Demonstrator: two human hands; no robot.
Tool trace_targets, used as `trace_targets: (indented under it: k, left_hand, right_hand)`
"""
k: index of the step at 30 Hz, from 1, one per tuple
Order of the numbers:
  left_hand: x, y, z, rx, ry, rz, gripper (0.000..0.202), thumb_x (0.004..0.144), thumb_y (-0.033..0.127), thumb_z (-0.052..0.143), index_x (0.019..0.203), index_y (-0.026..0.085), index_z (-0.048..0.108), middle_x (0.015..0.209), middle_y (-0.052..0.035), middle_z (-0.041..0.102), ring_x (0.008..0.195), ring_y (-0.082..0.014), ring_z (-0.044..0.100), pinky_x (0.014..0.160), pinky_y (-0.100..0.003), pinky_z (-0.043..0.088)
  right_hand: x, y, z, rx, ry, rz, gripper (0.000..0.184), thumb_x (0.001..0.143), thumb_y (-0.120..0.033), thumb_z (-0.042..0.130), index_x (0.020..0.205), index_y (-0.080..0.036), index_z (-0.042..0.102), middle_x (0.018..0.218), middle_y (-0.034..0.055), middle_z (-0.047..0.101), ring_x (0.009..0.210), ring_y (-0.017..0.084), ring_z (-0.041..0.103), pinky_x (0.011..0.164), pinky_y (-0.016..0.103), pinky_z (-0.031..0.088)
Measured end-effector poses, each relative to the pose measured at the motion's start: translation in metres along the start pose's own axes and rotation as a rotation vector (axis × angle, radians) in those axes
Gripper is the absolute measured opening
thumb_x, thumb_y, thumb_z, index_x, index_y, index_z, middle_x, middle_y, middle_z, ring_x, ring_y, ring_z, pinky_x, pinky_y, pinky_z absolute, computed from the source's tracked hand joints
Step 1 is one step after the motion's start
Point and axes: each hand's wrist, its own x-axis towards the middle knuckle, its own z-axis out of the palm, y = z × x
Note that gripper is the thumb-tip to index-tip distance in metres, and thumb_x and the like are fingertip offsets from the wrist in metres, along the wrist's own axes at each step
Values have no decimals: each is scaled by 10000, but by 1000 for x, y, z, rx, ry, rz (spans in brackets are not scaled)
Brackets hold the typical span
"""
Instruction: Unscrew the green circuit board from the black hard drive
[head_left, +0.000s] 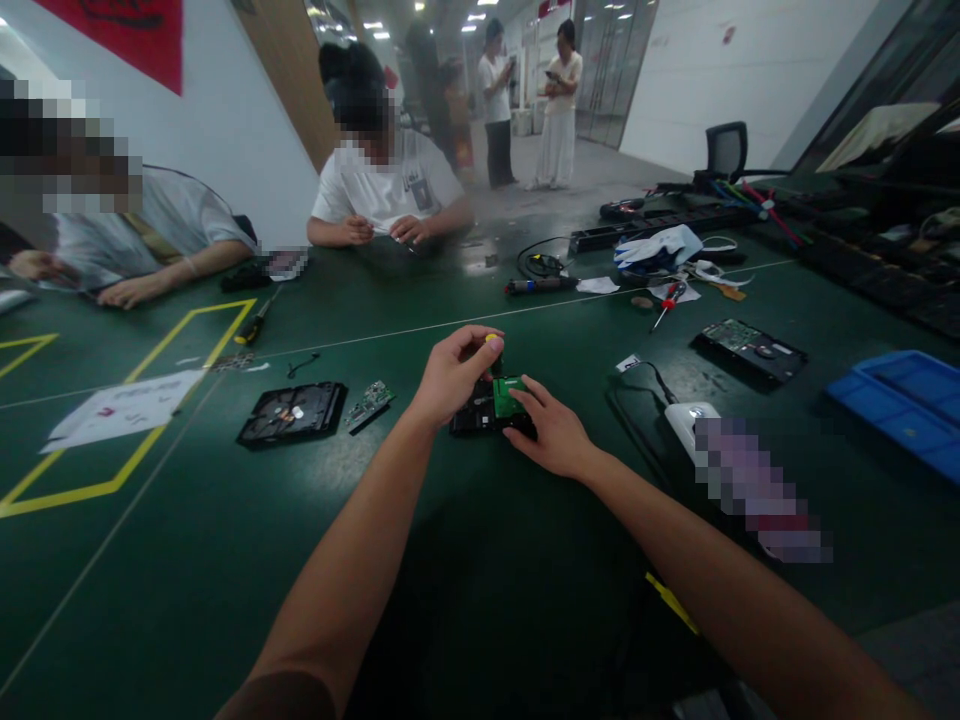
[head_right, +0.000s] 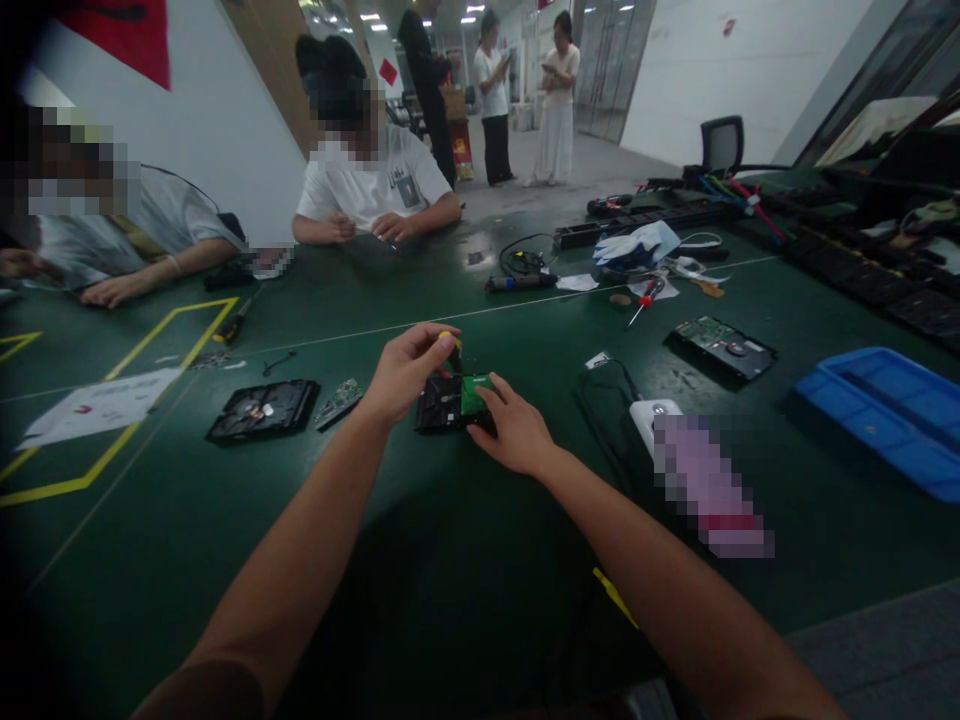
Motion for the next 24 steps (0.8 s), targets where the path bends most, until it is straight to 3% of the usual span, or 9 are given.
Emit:
trace_targets:
  k: [4, 8, 16, 24]
  left_hand:
    - [0, 0, 1, -99, -38, -28, 316, 956, 431, 652, 1192, 222, 678, 1049, -76, 725, 997, -198, 678, 657, -244, 579]
    - [2, -1, 1, -205, -30, -51, 237, 986, 377, 580, 1137, 231, 690, 1095, -81, 720, 1079, -214, 675, 699, -271, 601]
    - [4, -3, -4, -138, 43, -51, 222, 965, 356, 576, 1042, 247, 753, 1086, -74, 679, 944, -182, 641, 636, -246, 584]
    - [3, -1, -4, -139, -23, -27, 282, 986, 360, 566, 1193, 259, 728, 1115, -78, 697, 997, -190, 651, 680, -264, 598]
  right_hand:
    - [1, 0, -1, -14, -13, -3, 647, 971, -498, 589, 1537, -226, 430, 1682, 151, 303, 1435, 378, 477, 1098, 553, 487]
    - [1, 0, -1, -11, -18, 0, 647, 970, -499, 591, 1537, -233, 428, 1685, 153, 295, 1429, 379, 484, 1093, 563, 489]
    - [0, 0, -1, -1, -11, 10, 644, 974, -507, 595, 1546, -265, 423, 1689, 126, 293, 1416, 368, 503, 1079, 551, 506]
    - [1, 0, -1, -7, -9, 4, 648, 963, -492, 610, 1534, -240, 437, 1679, 147, 312, 1405, 375, 512, 1089, 547, 493]
